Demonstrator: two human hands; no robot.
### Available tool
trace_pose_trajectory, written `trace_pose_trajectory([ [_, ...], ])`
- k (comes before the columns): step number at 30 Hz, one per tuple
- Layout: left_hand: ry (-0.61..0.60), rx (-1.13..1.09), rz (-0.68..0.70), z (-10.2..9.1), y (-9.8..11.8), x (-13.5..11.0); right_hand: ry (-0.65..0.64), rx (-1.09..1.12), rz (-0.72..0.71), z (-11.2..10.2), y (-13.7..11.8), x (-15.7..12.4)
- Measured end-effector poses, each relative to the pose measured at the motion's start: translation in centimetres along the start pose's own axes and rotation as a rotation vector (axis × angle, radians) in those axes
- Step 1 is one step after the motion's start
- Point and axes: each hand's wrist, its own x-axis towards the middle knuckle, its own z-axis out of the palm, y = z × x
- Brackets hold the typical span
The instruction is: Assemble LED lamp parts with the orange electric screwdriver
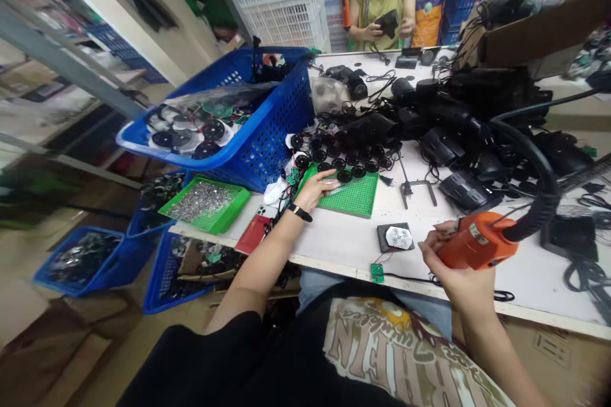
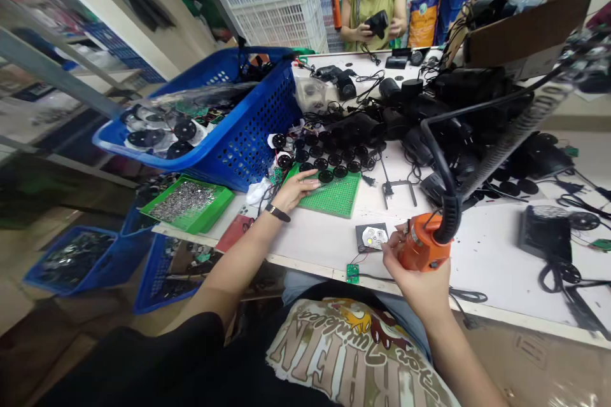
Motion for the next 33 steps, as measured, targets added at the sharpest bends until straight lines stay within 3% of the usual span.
trace_pose_trajectory([
  [5, -0.018, -0.118, 0.027, 0.4, -0.6, 0.4, 0.010, -0.054, -0.028, -0.6, 0.2, 0.0],
  [19, 0.296, 0.007, 0.184, 4.0, -1.0, 1.7, -0.014, -0.105, -0.077, -1.1, 1.0, 0.6],
  [33, 0.445, 0.076, 0.149, 4.6, -2.1, 3.1, 0.009, -0.158, -0.084, -1.3, 1.2, 0.4],
])
